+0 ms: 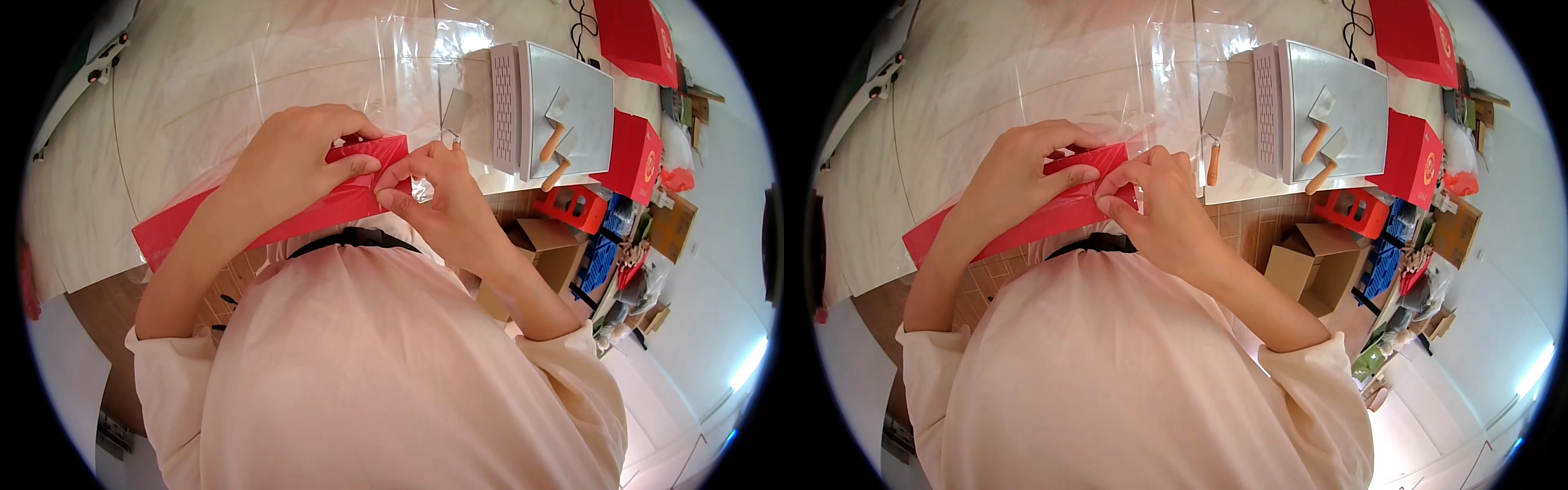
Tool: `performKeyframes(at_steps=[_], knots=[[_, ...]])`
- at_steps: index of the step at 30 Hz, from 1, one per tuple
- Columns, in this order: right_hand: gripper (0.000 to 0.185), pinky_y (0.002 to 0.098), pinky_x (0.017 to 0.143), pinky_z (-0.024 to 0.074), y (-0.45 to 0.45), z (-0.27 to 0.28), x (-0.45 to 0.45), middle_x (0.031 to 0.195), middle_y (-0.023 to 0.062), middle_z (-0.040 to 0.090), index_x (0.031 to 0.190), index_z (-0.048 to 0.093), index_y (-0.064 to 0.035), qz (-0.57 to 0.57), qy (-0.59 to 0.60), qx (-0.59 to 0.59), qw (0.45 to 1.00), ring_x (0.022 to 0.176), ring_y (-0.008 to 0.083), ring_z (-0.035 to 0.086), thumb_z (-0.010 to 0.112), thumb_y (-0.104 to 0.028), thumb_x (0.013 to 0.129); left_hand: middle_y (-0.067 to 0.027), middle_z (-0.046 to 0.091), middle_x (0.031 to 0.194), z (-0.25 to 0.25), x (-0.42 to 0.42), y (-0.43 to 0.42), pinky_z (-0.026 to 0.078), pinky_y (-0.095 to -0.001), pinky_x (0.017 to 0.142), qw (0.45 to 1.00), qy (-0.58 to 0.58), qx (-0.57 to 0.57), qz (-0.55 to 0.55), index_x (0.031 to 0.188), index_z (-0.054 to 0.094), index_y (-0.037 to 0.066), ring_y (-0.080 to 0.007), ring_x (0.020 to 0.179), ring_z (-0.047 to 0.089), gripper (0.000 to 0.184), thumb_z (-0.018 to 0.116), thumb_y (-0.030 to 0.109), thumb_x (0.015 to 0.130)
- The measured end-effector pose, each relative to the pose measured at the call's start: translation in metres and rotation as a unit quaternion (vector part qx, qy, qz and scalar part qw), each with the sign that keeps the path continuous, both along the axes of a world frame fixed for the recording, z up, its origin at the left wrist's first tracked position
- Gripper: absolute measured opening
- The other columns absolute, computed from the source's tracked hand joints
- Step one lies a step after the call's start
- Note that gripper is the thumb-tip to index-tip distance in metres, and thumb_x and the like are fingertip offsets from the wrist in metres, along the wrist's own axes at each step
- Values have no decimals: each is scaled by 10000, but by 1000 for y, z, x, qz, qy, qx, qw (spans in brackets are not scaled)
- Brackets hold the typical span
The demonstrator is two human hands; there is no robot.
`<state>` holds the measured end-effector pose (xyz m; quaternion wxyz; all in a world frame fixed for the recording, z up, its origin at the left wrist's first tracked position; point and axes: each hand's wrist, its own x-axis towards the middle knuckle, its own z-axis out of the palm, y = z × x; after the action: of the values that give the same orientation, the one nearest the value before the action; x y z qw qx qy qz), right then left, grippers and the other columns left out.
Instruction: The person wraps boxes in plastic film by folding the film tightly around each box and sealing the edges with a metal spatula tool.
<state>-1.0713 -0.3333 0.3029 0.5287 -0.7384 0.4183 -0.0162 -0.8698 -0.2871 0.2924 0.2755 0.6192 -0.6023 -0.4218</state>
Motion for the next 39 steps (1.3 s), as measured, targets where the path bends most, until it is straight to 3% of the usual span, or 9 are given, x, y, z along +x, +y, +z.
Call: performKeyframes(at_steps=[6, 20, 39], knots=[[115, 394, 863, 397, 5, 1, -1, 943, 107, 529, 913, 709, -58, -8, 1, -34, 999, 958, 287, 438, 727, -124, 821, -127, 707, 958, -1, 0, 1, 532, -366, 747, 1000, -11, -12, -3, 1019, 711, 37, -283, 832, 677, 220, 677, 136, 826], [148, 409, 805, 345, 18, -8, -6, 941, 65, 524, 848, 688, -108, -3, -50, -270, 962, 916, 281, 446, 760, -51, 732, -105, 695, 1038, 3, -3, -5, 527, -350, 830, 999, 24, 47, -12, 1091, 672, 11, -247, 913, 652, 311, 727, 104, 799], [91, 393, 895, 368, 20, 4, 11, 969, 111, 529, 868, 687, -56, -38, 1, -131, 991, 968, 304, 432, 728, -51, 788, -104, 692, 1005, 0, 4, -6, 526, -343, 854, 996, 56, 70, -4, 1043, 661, -6, -231, 913, 661, 225, 686, 79, 836]])
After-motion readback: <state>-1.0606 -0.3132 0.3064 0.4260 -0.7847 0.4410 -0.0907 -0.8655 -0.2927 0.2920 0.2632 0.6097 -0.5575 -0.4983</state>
